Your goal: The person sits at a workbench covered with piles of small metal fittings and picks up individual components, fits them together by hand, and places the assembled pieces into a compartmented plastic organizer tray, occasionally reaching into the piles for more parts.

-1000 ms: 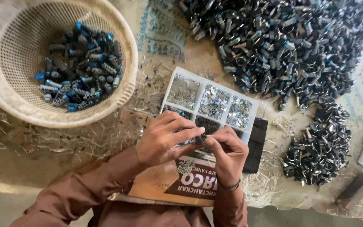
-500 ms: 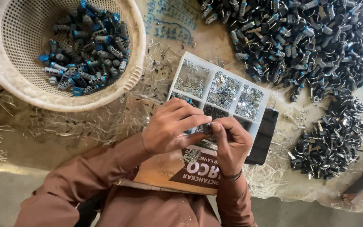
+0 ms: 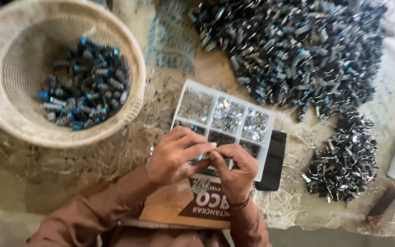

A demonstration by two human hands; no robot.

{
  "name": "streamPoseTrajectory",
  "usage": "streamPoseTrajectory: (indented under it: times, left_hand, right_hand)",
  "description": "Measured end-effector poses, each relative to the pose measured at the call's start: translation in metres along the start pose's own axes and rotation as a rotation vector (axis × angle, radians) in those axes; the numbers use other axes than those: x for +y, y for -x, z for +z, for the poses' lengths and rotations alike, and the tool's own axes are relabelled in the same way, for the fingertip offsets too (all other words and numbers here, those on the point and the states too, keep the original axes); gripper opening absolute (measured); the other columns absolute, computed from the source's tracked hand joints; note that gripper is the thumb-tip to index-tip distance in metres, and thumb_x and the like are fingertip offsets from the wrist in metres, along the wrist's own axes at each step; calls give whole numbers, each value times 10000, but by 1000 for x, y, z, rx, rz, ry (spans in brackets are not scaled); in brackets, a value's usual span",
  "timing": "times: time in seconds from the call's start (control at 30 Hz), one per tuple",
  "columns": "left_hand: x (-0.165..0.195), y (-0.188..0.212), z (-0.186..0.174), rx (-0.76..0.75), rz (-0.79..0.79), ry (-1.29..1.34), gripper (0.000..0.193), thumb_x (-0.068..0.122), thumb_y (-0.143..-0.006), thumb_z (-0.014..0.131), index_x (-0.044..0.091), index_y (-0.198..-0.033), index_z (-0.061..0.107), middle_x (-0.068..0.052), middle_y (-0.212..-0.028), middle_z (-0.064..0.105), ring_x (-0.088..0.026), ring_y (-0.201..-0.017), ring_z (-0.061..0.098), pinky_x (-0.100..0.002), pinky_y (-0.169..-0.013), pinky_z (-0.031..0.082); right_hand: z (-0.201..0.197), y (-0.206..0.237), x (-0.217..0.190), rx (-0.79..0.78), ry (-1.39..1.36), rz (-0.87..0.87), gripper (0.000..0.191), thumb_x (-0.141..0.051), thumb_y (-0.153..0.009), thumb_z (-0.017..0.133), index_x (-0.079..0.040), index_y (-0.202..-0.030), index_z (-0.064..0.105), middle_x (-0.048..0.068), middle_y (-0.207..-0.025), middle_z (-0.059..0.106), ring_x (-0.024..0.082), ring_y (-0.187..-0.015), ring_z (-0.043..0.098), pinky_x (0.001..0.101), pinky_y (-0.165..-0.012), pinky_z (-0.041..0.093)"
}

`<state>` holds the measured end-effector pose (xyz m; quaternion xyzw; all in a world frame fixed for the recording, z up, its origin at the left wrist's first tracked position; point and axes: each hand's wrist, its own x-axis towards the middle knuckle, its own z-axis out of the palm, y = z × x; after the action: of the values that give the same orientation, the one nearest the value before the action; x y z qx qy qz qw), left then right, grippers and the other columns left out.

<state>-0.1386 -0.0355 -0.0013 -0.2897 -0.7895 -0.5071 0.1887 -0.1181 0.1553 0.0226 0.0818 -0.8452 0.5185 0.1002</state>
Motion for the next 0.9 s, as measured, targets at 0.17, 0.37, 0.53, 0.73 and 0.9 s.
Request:
streamPoseTrajectory:
  times: [0.17, 0.37, 0.53, 0.73, 0.9]
  left_hand:
    - [6, -4, -1, 35, -2, 2, 407, 183, -801, 872, 111, -1179, 740, -25, -1076, 699, -252, -976, 651, -378, -853, 542]
    - [11, -8, -1, 46, 2, -27, 439, 211, -756, 880, 107, -1159, 741, -39, -1058, 709, -259, -942, 647, -386, -835, 542]
    - [12, -8, -2, 76, -2, -16, 420, 221, -784, 886, 104, -1158, 737, -48, -1050, 716, -258, -937, 669, -381, -841, 554]
    - [15, -7, -1, 76, -3, -6, 407, 237, -799, 886, 111, -1155, 735, -48, -1080, 728, -252, -976, 688, -373, -868, 567]
    - [16, 1, 0, 52, 36, 9, 398, 212, -826, 886, 105, -1175, 729, -61, -1122, 728, -252, -1012, 697, -367, -893, 573]
  right_hand:
    - [-7, -1, 0, -29, -30, -24, 68, 0, -861, 773, 11, -917, 736, 65, -874, 740, 127, -778, 693, 244, -698, 542]
    - [-16, 4, 12, -54, -207, 148, 77, -5, -962, 693, 10, -888, 709, 41, -847, 702, 99, -768, 614, 226, -690, 492]
    - [-15, 2, 17, -64, -23, 24, 92, -37, -912, 725, 9, -989, 707, 31, -921, 688, 96, -829, 619, 217, -741, 494]
    - [-25, 7, 18, -42, -530, 310, 281, -117, -998, 615, 31, -1238, 620, 87, -1107, 703, 130, -911, 626, 272, -828, 524]
    - [-36, 28, 25, -34, -696, 244, 288, -179, -1075, 598, 57, -1236, 632, 139, -1080, 708, 173, -929, 649, 324, -845, 534]
